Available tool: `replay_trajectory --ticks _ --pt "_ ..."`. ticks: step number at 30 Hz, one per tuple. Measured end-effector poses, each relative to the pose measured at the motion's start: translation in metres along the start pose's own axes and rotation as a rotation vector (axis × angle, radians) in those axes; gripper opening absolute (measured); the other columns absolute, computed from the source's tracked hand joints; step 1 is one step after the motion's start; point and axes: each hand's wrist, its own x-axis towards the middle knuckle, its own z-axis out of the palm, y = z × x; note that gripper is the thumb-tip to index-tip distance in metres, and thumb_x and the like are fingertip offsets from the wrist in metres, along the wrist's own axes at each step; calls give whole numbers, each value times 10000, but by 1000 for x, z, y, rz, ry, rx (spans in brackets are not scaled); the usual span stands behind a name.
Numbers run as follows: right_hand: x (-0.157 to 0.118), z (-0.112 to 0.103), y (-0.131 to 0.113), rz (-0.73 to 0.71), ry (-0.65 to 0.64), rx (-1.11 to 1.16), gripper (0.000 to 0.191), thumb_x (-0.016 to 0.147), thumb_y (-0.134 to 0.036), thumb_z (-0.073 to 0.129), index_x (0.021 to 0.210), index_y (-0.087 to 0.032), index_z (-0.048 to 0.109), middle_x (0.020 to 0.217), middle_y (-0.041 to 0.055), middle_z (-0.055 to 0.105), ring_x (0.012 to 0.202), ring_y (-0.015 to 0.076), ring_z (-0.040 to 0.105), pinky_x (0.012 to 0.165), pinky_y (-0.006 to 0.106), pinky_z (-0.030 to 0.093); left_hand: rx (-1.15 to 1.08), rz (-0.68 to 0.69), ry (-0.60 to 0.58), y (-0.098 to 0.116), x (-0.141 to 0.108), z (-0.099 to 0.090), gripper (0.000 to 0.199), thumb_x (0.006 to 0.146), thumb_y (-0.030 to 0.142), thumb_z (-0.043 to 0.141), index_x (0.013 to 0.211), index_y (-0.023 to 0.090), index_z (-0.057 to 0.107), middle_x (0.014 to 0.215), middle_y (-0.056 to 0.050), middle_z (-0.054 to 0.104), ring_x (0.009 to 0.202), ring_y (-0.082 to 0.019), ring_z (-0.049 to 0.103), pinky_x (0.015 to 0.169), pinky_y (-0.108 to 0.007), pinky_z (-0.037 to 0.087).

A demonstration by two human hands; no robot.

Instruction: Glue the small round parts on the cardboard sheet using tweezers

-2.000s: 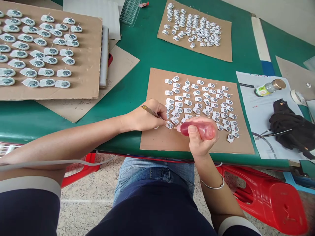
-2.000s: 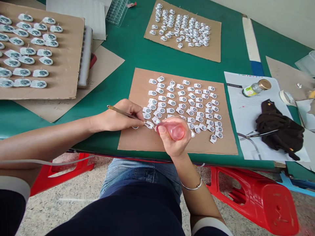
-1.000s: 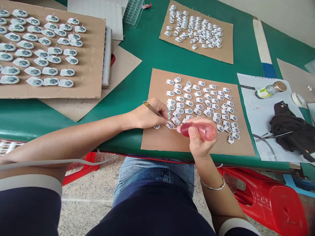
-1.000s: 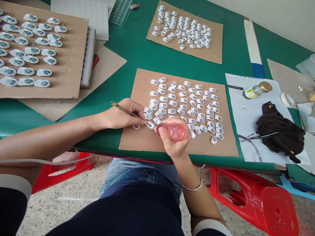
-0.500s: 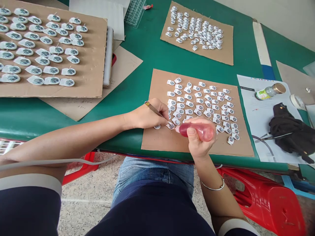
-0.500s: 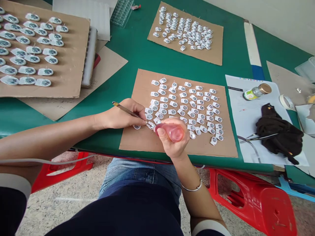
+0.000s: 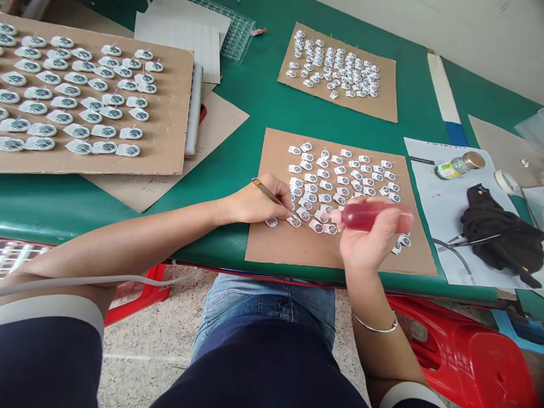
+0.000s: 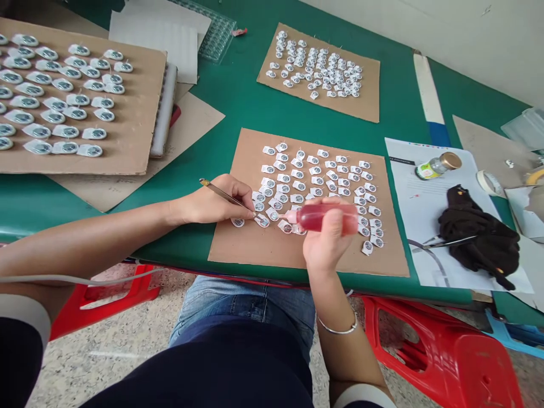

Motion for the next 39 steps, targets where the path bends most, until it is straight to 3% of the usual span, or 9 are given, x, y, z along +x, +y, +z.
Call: replay_trajectory --ticks 3,6,11,14,17,21,39 --pt "30 -6 -12 46 -8 11 255 869 -454 442 889 -206 498 765 -1 545 612 115 592 375 201 404 27 34 99 13 -2 -9 64 621 165 652 655 112 641 607 -33 650 549 -111 593 455 -180 406" --pt "61 -3 -23 46 -111 -73 330 876 -490 379 886 -188 511 809 21 557 642 122 610 390 197 379 153 96 194 24 -2 -17 58 631 170 642 657 121 658 595 -16 642 543 -98 576 450 -174 376" --pt "86 25 -24 59 -232 -83 294 813 -488 476 857 -200 513 810 -10 570 647 122 619 405 192 338 323 323 342 9 -5 -16 72 687 146 594 684 134 665 625 -4 649 567 -93 580 502 -183 393" --pt "81 38 -9 56 -188 -29 271 795 -474 542 816 -210 484 736 -14 536 553 116 586 329 195 312 397 482 335 -10 -11 -10 94 732 135 559 734 132 653 659 -16 649 587 -105 584 521 -203 405" --pt "71 39 6 71 -144 -57 265 817 -469 522 780 -208 494 684 -4 511 502 130 572 291 221 294 499 630 210 -21 -17 -6 114 771 124 510 762 126 623 669 -28 622 621 -123 572 569 -237 414" --pt "63 34 15 56 -129 -162 258 842 -458 478 772 -212 508 650 0 507 466 120 556 300 233 324 527 631 123 -20 -19 -4 134 806 126 457 771 130 586 626 -16 566 581 -123 519 562 -255 396" --pt "54 42 13 49 -193 -159 255 825 -464 520 804 -211 500 674 -24 536 497 110 588 317 208 354 572 617 140 -19 -18 2 138 783 95 431 769 134 562 633 -14 550 584 -123 491 561 -256 384"
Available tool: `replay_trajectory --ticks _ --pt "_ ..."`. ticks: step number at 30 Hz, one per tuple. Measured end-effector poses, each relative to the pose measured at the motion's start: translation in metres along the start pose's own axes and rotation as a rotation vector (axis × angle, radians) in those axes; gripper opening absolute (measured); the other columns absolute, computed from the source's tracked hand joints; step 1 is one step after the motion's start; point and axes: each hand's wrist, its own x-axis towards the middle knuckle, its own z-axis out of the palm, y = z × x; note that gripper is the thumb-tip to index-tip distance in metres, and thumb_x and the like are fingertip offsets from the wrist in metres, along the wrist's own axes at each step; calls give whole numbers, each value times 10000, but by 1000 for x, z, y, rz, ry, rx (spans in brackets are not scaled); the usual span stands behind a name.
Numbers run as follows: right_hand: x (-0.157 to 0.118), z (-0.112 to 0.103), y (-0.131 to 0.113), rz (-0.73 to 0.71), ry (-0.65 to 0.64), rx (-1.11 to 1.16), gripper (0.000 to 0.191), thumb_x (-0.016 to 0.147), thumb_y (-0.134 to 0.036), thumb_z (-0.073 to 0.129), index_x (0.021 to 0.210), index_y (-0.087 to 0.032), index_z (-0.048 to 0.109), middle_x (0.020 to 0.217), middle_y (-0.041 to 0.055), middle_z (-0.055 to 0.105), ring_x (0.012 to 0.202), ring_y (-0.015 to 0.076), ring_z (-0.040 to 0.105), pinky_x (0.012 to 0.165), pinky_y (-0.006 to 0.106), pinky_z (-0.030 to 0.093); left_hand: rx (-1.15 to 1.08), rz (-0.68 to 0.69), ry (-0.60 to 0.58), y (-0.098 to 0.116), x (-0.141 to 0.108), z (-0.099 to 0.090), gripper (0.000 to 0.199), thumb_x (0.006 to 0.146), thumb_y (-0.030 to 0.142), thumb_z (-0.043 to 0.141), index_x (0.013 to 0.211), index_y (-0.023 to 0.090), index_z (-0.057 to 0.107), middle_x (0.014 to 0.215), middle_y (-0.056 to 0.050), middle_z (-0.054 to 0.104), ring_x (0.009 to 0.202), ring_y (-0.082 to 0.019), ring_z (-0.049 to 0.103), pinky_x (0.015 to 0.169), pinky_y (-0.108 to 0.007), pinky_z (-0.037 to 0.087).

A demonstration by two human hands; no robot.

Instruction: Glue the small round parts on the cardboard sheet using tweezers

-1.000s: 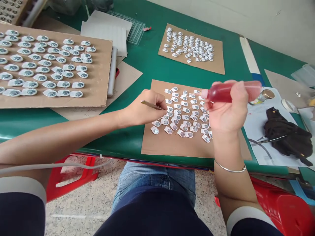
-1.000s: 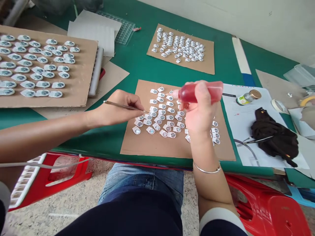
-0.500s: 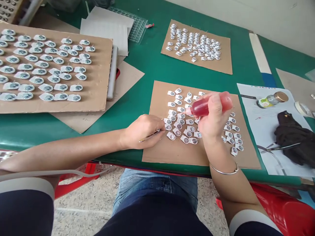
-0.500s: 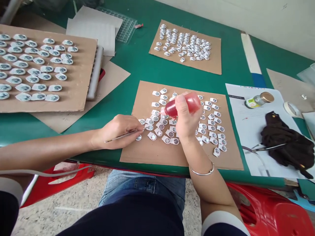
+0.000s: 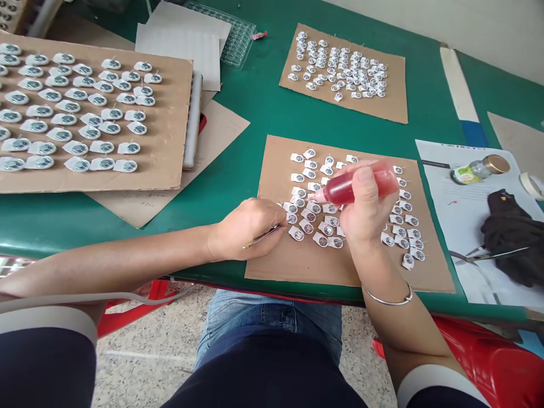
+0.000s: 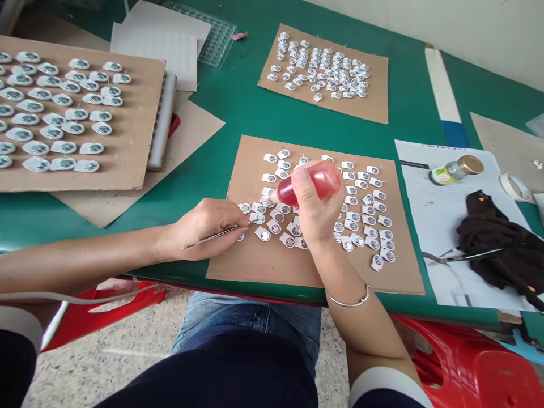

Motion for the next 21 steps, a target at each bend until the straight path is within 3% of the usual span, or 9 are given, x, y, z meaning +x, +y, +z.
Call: replay_trajectory --ticks 5,11,16,21 --pt "-3 4 0 -44 -100 -53 233 796 -429 582 749 -208 522 661 -20 556 540 106 580 435 234 460 212 22 -48 9 -1 8 160 761 81 429 648 134 530 621 -44 530 596 -145 475 582 -278 404" --pt "-11 6 4 -61 -174 -335 230 759 -409 629 765 -196 543 749 18 571 763 156 605 638 309 525 484 229 -7 15 -5 19 174 798 78 421 660 134 511 660 -69 553 612 -170 482 565 -308 398" --pt "-12 6 5 -62 -251 -386 224 765 -398 624 768 -190 540 687 11 539 704 154 594 598 309 516 639 313 -4 19 -8 23 190 823 56 405 694 118 528 673 -96 597 604 -185 519 543 -319 402" --pt "-12 6 7 -69 -258 -420 244 753 -416 633 787 -192 543 667 6 527 671 150 584 568 299 506 661 339 34 20 -9 26 176 817 59 444 680 110 542 654 -105 613 590 -185 526 548 -324 411"
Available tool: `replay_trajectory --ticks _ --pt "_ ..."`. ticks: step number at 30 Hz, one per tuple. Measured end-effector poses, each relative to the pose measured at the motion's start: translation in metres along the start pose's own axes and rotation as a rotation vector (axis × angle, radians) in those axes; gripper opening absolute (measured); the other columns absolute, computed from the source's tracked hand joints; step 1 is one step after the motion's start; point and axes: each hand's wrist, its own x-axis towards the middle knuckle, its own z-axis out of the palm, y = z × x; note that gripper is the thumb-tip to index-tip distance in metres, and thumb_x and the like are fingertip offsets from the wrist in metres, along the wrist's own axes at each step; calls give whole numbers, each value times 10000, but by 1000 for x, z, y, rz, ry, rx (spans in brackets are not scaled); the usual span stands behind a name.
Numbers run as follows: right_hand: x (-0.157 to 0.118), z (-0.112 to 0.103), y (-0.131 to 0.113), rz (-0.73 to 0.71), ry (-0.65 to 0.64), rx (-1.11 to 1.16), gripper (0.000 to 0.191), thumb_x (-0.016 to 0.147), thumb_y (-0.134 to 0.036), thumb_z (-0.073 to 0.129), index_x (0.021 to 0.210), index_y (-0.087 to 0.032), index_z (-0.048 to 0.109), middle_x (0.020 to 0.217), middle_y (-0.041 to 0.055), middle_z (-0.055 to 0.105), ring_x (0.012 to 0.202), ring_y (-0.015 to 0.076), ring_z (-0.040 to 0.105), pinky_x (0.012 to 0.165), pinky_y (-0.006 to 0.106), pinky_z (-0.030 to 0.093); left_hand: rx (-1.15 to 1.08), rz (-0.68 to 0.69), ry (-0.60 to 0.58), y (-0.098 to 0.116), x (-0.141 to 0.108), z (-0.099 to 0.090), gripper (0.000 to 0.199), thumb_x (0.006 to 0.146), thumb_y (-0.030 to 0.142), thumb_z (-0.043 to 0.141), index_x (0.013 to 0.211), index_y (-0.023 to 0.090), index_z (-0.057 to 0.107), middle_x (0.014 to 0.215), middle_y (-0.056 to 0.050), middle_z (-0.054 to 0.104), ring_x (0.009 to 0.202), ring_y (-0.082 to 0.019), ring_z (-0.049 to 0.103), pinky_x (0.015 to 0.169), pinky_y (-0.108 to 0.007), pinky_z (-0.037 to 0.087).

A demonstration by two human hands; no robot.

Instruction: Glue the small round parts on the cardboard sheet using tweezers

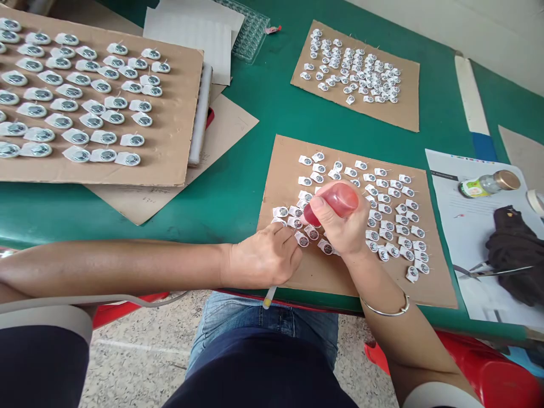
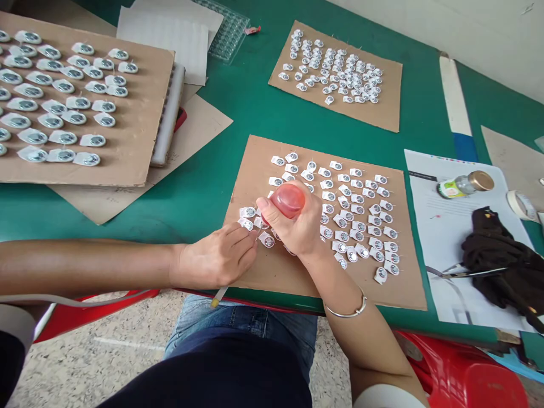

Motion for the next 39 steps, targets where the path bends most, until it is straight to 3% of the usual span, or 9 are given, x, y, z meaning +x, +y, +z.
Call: replay_trajectory --ticks 24,39 --pt "2 2 -2 15 9 28 236 733 -408 659 760 -194 564 644 12 545 573 138 549 540 303 482 3 9 -18 -3 2 -3 195 820 47 423 672 115 531 654 -100 617 582 -182 541 532 -317 422" --pt "7 2 0 -95 97 -25 217 746 -378 654 735 -184 558 689 18 568 634 133 554 594 305 473 -20 -6 -15 -3 1 -2 174 819 53 428 692 111 531 675 -108 622 580 -181 534 520 -314 428"
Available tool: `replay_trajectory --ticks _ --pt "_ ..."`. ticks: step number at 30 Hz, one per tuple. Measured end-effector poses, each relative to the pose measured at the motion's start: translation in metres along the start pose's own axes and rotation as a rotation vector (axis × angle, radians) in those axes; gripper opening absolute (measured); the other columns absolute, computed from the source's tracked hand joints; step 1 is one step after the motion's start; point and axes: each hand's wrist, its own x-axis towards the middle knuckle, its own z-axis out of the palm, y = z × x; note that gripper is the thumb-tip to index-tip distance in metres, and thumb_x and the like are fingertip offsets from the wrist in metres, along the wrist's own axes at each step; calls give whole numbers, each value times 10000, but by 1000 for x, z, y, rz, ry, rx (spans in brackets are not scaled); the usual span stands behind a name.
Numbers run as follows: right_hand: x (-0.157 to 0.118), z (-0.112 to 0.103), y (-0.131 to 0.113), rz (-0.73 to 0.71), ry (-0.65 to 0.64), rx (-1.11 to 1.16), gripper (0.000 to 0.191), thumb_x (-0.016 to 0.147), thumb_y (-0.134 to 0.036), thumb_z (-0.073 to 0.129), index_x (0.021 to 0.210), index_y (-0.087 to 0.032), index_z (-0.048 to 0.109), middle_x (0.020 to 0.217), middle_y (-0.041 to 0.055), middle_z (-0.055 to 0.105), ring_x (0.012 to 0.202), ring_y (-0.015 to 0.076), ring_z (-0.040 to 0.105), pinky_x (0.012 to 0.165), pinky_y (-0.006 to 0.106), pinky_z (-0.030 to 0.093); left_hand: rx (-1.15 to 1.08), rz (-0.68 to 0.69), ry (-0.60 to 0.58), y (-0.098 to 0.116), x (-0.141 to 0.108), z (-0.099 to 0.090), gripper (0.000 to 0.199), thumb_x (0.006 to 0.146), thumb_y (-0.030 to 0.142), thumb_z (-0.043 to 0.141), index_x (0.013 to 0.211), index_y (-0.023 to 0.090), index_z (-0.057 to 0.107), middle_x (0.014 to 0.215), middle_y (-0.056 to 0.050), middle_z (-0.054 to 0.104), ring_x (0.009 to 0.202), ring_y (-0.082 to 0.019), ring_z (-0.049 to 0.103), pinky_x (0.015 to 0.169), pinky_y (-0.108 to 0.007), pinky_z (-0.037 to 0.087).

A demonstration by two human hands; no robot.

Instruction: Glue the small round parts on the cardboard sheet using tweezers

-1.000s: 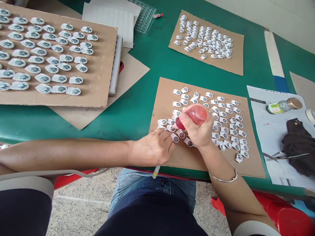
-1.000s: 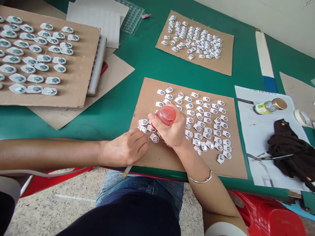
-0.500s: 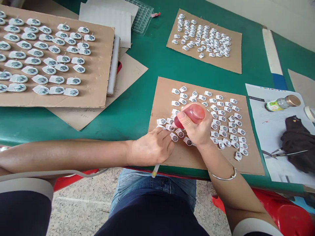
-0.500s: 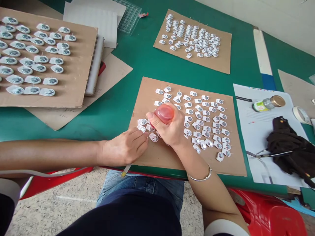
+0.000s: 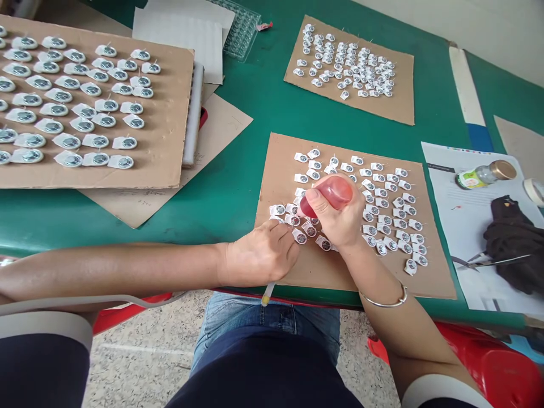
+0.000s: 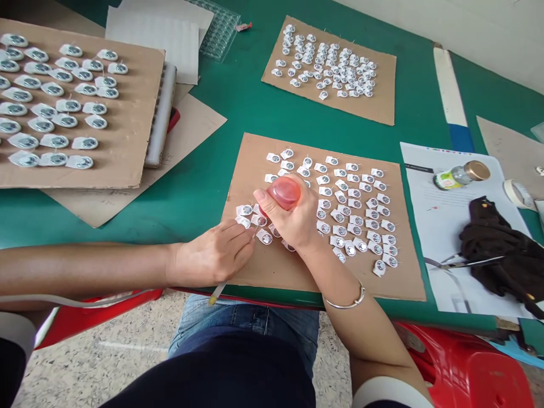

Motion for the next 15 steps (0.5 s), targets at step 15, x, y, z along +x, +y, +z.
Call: replay_trajectory --ticks 15 --pt "1 -4 -1 -25 18 -44 229 737 -389 662 723 -187 553 699 18 590 642 136 554 612 319 477 -87 -41 4 -4 -3 5 130 811 81 428 724 123 515 708 -86 572 628 -183 494 567 -328 411"
